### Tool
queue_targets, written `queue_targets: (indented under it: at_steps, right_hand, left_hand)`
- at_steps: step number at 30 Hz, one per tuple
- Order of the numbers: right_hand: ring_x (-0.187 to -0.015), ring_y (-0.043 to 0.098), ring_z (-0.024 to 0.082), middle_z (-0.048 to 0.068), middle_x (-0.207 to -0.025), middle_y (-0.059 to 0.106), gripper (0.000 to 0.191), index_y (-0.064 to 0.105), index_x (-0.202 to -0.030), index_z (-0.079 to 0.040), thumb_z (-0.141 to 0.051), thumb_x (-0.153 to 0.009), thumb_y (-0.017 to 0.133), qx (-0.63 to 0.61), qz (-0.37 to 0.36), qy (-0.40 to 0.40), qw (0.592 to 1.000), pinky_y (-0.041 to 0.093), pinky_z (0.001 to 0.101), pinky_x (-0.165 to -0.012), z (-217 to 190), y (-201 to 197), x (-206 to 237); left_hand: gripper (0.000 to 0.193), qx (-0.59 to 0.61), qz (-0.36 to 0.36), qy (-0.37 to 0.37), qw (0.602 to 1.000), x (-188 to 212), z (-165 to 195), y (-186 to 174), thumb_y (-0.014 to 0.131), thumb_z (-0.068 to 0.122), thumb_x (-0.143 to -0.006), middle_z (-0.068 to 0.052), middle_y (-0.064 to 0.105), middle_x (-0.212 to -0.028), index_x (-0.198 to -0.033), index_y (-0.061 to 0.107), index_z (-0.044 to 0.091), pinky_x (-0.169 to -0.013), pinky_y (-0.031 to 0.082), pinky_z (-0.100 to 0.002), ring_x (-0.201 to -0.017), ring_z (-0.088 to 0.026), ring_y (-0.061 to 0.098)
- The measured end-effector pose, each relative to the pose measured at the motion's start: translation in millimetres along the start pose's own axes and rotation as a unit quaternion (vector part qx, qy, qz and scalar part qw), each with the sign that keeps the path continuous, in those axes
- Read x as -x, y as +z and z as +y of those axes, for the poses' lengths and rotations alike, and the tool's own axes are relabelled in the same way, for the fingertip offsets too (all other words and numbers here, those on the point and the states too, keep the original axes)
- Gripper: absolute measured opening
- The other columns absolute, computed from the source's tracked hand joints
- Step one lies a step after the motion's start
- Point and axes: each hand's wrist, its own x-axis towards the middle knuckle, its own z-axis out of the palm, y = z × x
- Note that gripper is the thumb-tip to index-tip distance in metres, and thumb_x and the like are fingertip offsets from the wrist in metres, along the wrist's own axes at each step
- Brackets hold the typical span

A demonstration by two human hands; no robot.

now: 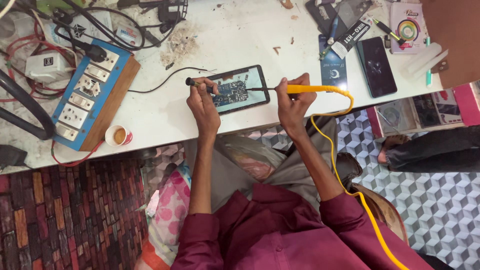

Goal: The person uses a soldering iron and a probe to work on the exposed circuit board of a tablet. They repeatedly apply heat and make contact with various points on the board throughout the clip.

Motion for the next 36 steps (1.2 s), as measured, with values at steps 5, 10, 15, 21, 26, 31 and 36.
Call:
queue_targets:
  at_steps: [5, 10, 15, 21, 26, 31, 36]
  right_hand:
    - [-0.054, 0.048, 0.007, 0.001, -0.061, 0.051, 0.029, 0.049, -0.082, -0.003, -0.008, -0.1, 0.071, 0.073, -0.042, -0.015, 0.996, 0.036, 0.0263, -0.051, -28, 1, -19]
    - [-0.048, 0.049, 0.008, 0.001, -0.056, 0.051, 0.033, 0.048, -0.077, -0.003, -0.009, -0.099, 0.073, 0.115, -0.042, -0.032, 0.992, 0.034, 0.0277, -0.049, -37, 10, -28]
    - [-0.05, 0.048, 0.009, 0.003, -0.057, 0.051, 0.034, 0.045, -0.077, -0.003, -0.01, -0.099, 0.071, 0.095, -0.021, -0.004, 0.995, 0.035, 0.0285, -0.049, -32, 13, -18]
    - [-0.046, 0.051, 0.008, -0.001, -0.062, 0.053, 0.024, 0.046, -0.088, -0.006, -0.011, -0.105, 0.062, -0.018, 0.008, 0.125, 0.992, 0.037, 0.026, -0.042, -2, 2, -13]
    - [-0.046, 0.045, 0.008, 0.001, -0.071, 0.047, 0.025, 0.043, -0.089, -0.007, -0.013, -0.107, 0.059, -0.228, 0.083, 0.223, 0.944, 0.04, 0.0262, -0.041, 32, -7, -1]
    - [-0.046, 0.042, 0.008, 0.001, -0.071, 0.044, 0.024, 0.042, -0.091, -0.007, -0.014, -0.108, 0.059, -0.206, 0.1, 0.207, 0.951, 0.043, 0.0281, -0.044, 48, -7, 11]
    - [-0.046, 0.044, 0.009, 0.002, -0.068, 0.044, 0.025, 0.042, -0.09, -0.007, -0.014, -0.108, 0.058, -0.212, 0.108, 0.217, 0.947, 0.043, 0.0281, -0.043, 47, -3, 7]
  left_hand:
    - [0.047, -0.008, 0.002, -0.015, 1.0, 0, 0, 2, 0.039, 0.045, -0.113, -0.003, 0.06, -0.079, -0.105, 0.057, 0.002, -0.056, 0.03, -0.025, -0.06, -0.006, 0.039]
    - [0.048, -0.017, 0.004, 0.006, 1.0, 0, 2, 3, 0.037, 0.046, -0.114, -0.002, 0.06, -0.079, -0.104, 0.057, 0.004, -0.059, 0.035, -0.027, -0.064, -0.008, 0.045]
    - [0.049, -0.013, 0.004, 0.016, 1.0, 0, 3, 5, 0.037, 0.047, -0.115, -0.002, 0.06, -0.079, -0.103, 0.057, 0.004, -0.062, 0.037, -0.027, -0.067, -0.009, 0.047]
    - [0.049, -0.023, 0.01, 0.001, 1.0, -1, 4, 5, 0.037, 0.047, -0.113, -0.003, 0.059, -0.077, -0.102, 0.057, 0.003, -0.061, 0.036, -0.027, -0.065, -0.009, 0.046]
    - [0.048, 0.006, 0.011, 0.01, 1.0, -1, 3, 5, 0.039, 0.046, -0.113, -0.003, 0.06, -0.079, -0.104, 0.056, 0.003, -0.062, 0.037, -0.027, -0.066, -0.009, 0.047]
    - [0.047, 0.011, 0.007, -0.003, 1.0, -1, 3, 4, 0.038, 0.046, -0.114, -0.003, 0.06, -0.079, -0.105, 0.056, 0.003, -0.058, 0.032, -0.026, -0.061, -0.007, 0.041]
    - [0.048, 0.0, 0.008, 0.002, 1.0, -1, 2, 2, 0.038, 0.046, -0.114, -0.003, 0.061, -0.08, -0.105, 0.056, 0.003, -0.056, 0.031, -0.026, -0.058, -0.005, 0.037]
